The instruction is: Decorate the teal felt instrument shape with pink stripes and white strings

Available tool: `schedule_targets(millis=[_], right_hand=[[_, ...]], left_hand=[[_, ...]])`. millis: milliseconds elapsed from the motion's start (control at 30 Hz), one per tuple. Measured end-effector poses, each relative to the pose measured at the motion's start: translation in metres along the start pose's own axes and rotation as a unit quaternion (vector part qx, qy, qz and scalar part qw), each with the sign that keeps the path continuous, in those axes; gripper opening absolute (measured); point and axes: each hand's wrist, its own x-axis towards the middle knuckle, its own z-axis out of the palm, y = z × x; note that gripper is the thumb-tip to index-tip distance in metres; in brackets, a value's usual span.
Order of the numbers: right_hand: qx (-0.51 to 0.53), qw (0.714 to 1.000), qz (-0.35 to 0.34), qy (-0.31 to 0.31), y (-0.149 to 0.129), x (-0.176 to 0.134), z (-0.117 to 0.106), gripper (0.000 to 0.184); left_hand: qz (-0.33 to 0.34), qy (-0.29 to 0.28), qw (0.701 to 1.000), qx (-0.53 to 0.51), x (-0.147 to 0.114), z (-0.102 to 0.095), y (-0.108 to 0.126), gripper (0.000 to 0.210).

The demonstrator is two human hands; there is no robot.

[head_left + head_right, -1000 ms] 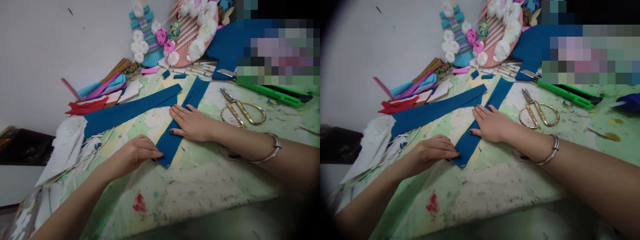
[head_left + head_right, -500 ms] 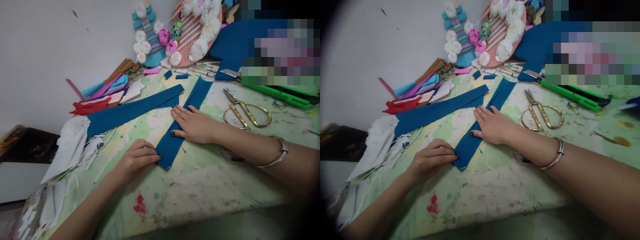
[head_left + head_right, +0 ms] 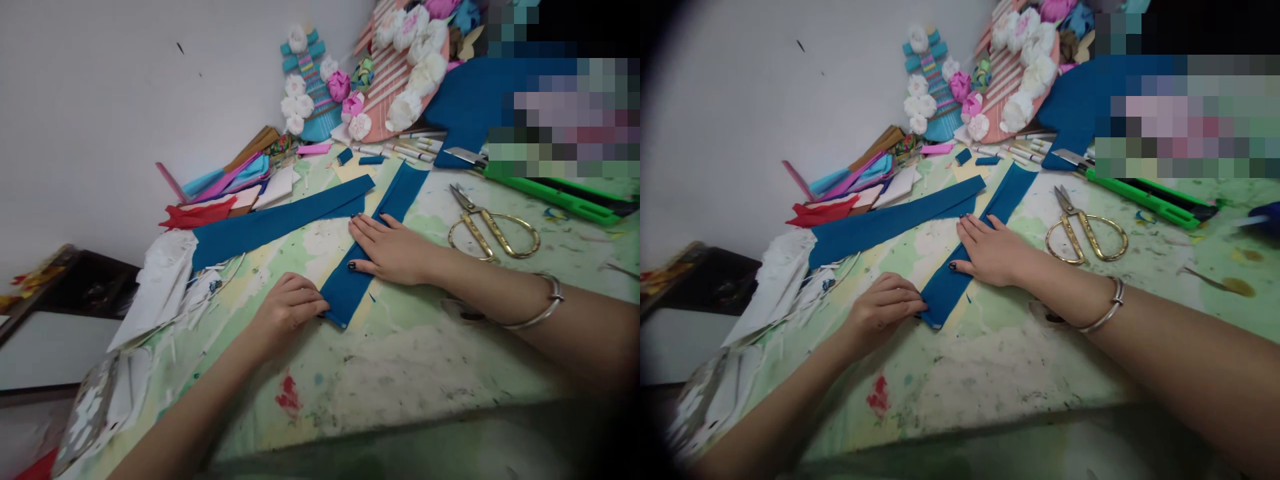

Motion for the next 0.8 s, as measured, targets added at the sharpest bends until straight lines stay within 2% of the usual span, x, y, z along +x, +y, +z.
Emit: schedule_targets(millis=[67, 133, 233, 300, 400, 533, 567, 633, 700, 800], right_hand=[[0.018, 1.0, -0.008, 0.02, -0.001, -0.001, -0.007, 0.076], [0.058, 0.995, -0.006, 0.075, -0.005, -0.003, -0.02, 0.065], [0.141, 0.974, 0.043, 0.174, -0.016, -0.009, -0.045, 0.038], [0.184, 0.961, 0.073, 0.193, -0.025, -0.014, -0.057, 0.036], [0.258, 0.954, 0.056, 0.139, -0.039, -0.023, -0.064, 0.046], [0.312, 0.942, -0.11, 0.047, -0.059, -0.033, -0.06, 0.049], [0.304, 0.944, -0.125, 0.031, -0.065, -0.034, -0.058, 0.049], [0.286, 0.955, -0.083, 0.002, -0.074, -0.035, -0.054, 0.047], [0.288, 0.958, 0.005, -0.011, -0.08, -0.035, -0.05, 0.041], [0.339, 0.938, 0.07, 0.016, -0.083, -0.034, -0.046, 0.034]], left_hand=[[0.005, 0.028, 1.0, 0.014, -0.004, 0.0, 0.002, 0.016], [0.004, 0.079, 0.996, 0.045, -0.007, -0.002, 0.004, 0.017], [-0.013, 0.164, 0.979, 0.121, -0.009, -0.01, 0.007, 0.021], [-0.008, 0.201, 0.965, 0.167, -0.009, -0.016, 0.01, 0.026], [-0.004, 0.243, 0.944, 0.225, -0.008, -0.018, 0.015, 0.03], [-0.002, 0.264, 0.922, 0.284, -0.009, -0.013, 0.021, 0.032], [0.004, 0.259, 0.921, 0.292, -0.01, -0.012, 0.023, 0.032], [0.017, 0.253, 0.92, 0.3, -0.01, -0.011, 0.026, 0.03], [0.022, 0.256, 0.918, 0.303, -0.01, -0.011, 0.029, 0.026], [0.014, 0.25, 0.922, 0.294, -0.01, -0.009, 0.031, 0.022]])
